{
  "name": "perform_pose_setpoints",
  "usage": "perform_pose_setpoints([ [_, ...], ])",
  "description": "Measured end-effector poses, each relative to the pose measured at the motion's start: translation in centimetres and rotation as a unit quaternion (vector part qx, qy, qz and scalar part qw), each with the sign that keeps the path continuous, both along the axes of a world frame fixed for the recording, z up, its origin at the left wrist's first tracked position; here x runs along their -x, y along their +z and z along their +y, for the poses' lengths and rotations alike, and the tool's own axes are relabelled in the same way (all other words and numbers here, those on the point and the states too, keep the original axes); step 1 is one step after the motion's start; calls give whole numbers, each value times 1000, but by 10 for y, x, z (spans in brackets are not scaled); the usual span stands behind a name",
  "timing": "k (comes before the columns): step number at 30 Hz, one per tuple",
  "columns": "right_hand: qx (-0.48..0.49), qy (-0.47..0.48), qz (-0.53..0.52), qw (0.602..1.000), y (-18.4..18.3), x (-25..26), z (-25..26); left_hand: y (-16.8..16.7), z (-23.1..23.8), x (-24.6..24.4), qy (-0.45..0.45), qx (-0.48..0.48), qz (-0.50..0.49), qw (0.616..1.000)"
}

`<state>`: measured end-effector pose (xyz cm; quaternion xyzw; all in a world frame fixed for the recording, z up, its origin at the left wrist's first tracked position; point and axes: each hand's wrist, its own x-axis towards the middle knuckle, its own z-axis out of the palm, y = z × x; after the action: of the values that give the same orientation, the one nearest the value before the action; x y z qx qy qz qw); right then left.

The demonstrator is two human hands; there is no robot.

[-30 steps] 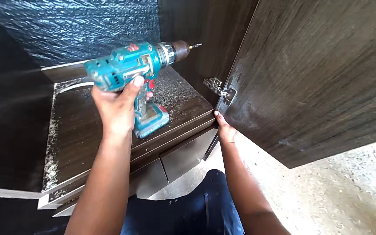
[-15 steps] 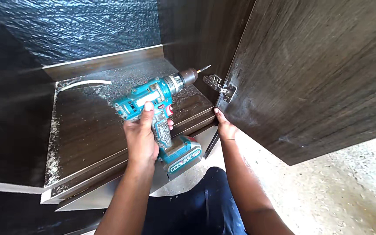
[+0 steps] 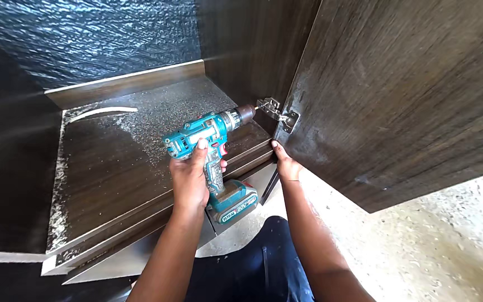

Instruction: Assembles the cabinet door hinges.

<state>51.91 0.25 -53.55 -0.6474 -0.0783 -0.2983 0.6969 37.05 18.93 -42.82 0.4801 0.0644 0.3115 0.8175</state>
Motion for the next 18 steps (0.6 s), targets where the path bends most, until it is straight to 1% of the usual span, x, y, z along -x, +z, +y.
perform_pose_setpoints([
  [8,-4,14,-3,1000,-2,-1,-1,-3,-3,-4,-21,-9,-16,1000],
  [18,-21,16,-19,999,-2,-3,0,-1,-6,-8,-16,0,-7,1000],
])
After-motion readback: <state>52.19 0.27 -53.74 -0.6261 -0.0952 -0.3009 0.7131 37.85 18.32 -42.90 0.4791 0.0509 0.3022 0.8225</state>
